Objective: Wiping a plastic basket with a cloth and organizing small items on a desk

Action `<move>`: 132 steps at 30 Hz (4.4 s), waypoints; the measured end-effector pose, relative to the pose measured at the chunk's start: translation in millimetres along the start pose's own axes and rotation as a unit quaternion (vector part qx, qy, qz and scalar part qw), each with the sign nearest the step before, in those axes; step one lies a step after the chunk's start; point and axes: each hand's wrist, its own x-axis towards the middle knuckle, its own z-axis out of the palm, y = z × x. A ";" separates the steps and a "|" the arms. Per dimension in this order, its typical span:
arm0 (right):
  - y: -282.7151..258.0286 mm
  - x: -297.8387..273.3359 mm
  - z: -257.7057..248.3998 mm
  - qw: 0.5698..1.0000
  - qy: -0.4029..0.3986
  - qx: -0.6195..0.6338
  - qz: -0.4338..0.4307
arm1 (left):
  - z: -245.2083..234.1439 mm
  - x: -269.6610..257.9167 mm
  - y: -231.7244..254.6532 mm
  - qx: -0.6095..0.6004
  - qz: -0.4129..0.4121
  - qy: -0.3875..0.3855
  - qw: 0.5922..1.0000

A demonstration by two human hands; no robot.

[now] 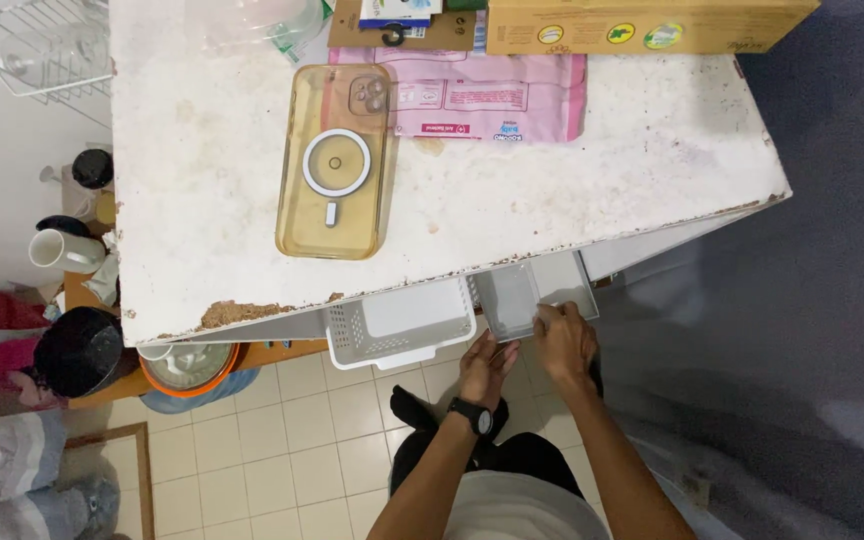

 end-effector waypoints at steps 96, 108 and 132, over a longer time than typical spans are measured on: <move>-612.8 -90.5 237.8 0.928 0.018 0.315 -0.197 | -292.4 -85.5 634.5 0.203 0.385 0.061 0.898; -488.3 -98.2 234.8 0.914 -0.137 0.352 -0.150 | -279.7 -86.2 532.8 -0.020 0.097 -0.010 0.995; -517.7 -84.8 184.4 0.932 0.016 0.303 -0.200 | -236.5 -109.9 510.2 -0.186 0.035 -0.065 0.980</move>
